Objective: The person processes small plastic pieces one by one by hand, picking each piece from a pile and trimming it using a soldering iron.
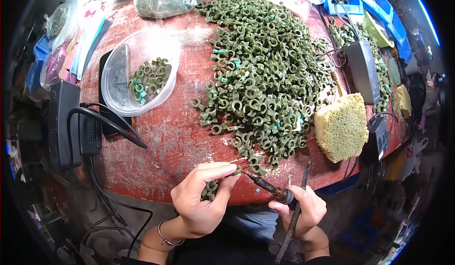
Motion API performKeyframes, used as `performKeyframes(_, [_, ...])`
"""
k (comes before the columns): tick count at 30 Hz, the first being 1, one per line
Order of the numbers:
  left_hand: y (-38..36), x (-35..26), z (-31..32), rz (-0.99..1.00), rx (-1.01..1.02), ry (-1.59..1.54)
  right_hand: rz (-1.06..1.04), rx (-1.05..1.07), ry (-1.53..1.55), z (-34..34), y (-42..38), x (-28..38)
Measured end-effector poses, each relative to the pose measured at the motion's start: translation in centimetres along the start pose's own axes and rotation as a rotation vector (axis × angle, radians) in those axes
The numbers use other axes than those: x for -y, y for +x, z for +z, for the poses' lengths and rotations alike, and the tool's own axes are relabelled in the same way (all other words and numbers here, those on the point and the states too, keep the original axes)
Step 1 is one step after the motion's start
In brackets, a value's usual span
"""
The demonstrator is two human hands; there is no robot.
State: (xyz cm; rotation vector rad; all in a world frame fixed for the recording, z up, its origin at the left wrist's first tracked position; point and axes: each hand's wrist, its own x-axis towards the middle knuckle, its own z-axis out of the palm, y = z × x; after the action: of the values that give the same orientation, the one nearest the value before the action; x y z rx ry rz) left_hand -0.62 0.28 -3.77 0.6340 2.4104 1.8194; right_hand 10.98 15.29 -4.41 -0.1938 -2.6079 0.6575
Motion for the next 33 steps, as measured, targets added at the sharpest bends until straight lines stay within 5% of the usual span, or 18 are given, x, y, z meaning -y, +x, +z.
performKeyframes(33, [-0.01, 0.35, -0.01, 0.079, 0.006, 0.032, 0.010, 0.029, 0.003, -0.05, 0.23, 0.12])
